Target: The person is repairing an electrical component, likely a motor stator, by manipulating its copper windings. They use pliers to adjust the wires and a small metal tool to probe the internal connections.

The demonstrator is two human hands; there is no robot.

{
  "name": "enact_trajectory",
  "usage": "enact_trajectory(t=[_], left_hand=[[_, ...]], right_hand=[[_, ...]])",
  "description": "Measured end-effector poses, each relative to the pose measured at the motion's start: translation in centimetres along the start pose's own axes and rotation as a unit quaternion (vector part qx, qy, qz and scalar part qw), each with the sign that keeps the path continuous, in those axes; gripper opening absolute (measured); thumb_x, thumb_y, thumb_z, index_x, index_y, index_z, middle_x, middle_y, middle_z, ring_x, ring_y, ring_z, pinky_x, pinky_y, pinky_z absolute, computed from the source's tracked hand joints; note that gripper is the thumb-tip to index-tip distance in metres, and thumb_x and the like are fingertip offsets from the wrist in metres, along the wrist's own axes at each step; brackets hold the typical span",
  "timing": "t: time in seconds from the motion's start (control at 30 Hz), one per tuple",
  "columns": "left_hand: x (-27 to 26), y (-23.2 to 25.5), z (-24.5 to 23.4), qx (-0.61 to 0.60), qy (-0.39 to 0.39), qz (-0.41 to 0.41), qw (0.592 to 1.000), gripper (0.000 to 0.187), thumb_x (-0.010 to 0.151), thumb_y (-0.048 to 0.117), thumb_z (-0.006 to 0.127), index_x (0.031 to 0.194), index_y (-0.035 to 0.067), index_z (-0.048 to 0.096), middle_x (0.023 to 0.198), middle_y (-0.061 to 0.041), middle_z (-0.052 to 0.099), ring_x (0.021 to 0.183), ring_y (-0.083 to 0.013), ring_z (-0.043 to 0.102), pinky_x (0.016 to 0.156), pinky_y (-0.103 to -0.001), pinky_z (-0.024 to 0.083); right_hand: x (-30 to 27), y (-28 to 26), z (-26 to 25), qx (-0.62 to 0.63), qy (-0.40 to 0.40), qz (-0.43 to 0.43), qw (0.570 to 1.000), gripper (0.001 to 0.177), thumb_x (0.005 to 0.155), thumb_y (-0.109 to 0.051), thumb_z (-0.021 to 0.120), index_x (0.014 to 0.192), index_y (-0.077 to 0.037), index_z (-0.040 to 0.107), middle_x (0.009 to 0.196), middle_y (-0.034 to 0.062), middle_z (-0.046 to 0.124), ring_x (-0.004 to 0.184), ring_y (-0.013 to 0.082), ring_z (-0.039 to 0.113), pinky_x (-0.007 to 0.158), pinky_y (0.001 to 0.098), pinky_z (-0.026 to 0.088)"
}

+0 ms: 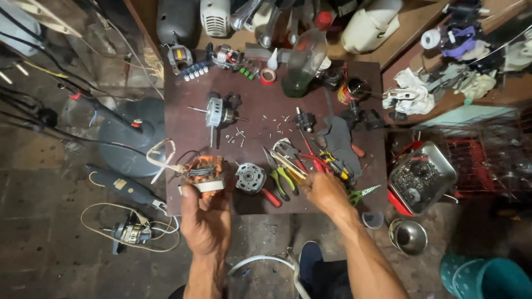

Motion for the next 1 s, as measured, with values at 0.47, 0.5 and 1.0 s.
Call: enact_trajectory(t=[0.47, 0.5, 1.0], left_hand=[[0.2, -0.6, 0.0, 0.034, -0.149, -0.001, 0.988, 0.057, 0.095, 0.034, 0.065, 0.139, 0.003, 0.045, 0.135, -0.019, 0.058, 0.119, -0.0319, 0.058, 0.107, -0.050, 0.046], [0.2, -0.6, 0.1, 0.032, -0.154, -0.001, 0.988, 0.055, 0.096, 0.033, 0.063, 0.140, 0.003, 0.045, 0.136, -0.020, 0.058, 0.121, -0.0327, 0.058, 0.107, -0.051, 0.046], [-0.7, -1.0, 0.3, -0.060, -0.242, -0.044, 0.968, 0.058, 0.103, 0.030, 0.051, 0.144, -0.010, 0.040, 0.146, -0.028, 0.048, 0.132, -0.0370, 0.049, 0.113, -0.048, 0.041]], right_hand=[[4.0, 0.0, 7.1, -0.113, 0.116, -0.182, 0.970, 0.057, 0.094, -0.030, 0.065, 0.138, -0.001, 0.043, 0.141, 0.0240, 0.043, 0.132, 0.0459, 0.038, 0.098, 0.0635, 0.044], [4.4, 0.0, 7.4, -0.109, 0.088, -0.157, 0.978, 0.067, 0.095, -0.031, 0.065, 0.146, -0.001, 0.035, 0.150, 0.0276, 0.034, 0.142, 0.0511, 0.027, 0.106, 0.0670, 0.037], [4.5, -0.3, 8.1, -0.081, 0.136, -0.164, 0.974, 0.056, 0.092, -0.049, 0.060, 0.132, -0.014, 0.043, 0.122, 0.0219, 0.051, 0.105, 0.0493, 0.061, 0.088, 0.0604, 0.053]])
Point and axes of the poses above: each hand's wrist, its own x-axis towards the middle knuckle, its own z-axis out of the palm, y = z × x, the point moved 1 cm from there along x, towards the middle knuckle
